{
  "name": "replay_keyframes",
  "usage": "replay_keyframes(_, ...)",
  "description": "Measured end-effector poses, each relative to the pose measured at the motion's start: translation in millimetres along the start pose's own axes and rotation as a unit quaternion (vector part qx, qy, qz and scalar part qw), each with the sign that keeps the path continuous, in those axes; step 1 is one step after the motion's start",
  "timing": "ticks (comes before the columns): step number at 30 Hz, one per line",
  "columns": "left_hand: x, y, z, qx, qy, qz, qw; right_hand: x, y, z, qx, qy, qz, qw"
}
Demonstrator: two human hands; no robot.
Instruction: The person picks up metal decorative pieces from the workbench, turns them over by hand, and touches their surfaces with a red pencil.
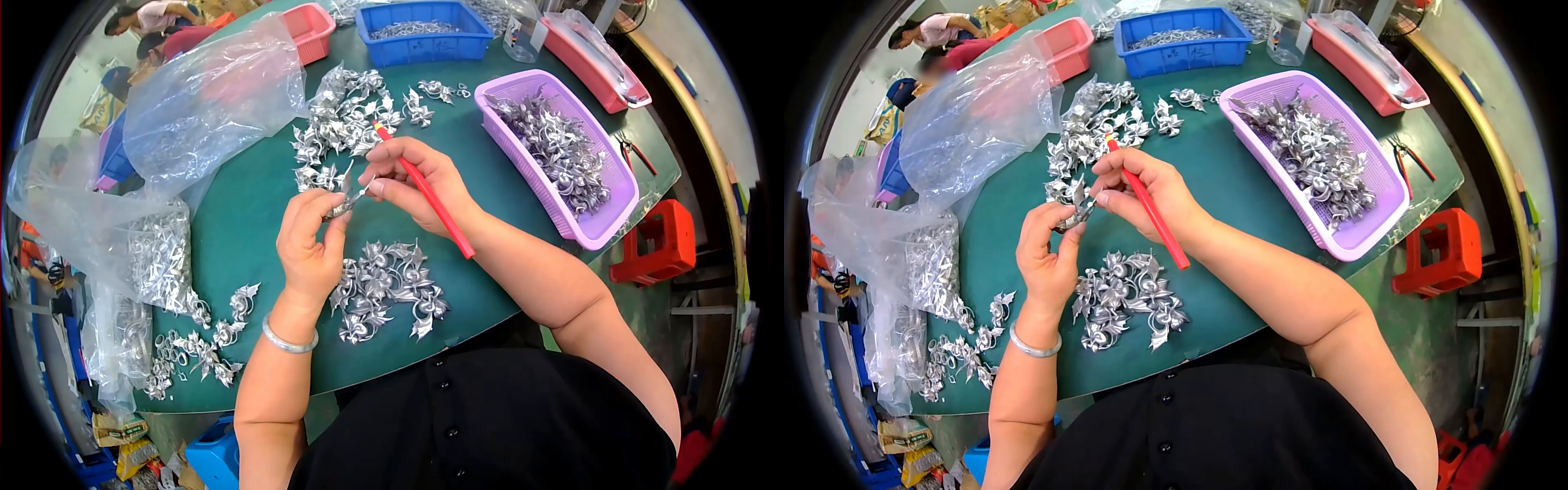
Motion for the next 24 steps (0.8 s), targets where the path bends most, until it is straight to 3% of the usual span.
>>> replay_keyframes(6, -0.2, -3.1, 7.7, 0.027, -0.041, -0.022, 0.999, 0.4, 0.0, -2.1, -0.102, -0.011, -0.011, 0.995)
replay_keyframes(13, -4.5, -14.1, 25.7, 0.045, -0.125, -0.030, 0.991, -8.1, -11.4, -41.7, -0.116, 0.080, 0.047, 0.989)
replay_keyframes(16, -10.1, -16.8, 38.1, 0.059, -0.182, -0.023, 0.981, -24.0, -6.9, -50.7, -0.103, 0.038, 0.035, 0.993)
replay_keyframes(24, -11.3, -5.5, 51.8, 0.097, -0.240, 0.009, 0.966, -38.3, 27.6, -43.2, -0.069, -0.012, 0.135, 0.988)
Point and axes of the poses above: each hand's wrist, its own x-axis towards the middle knuckle, its own z-axis out of the palm, y = z × x, the point moved 10 cm from there along x, towards the middle knuckle, and after that the axes turned 9 degrees about -x, right-handed, at the moved point
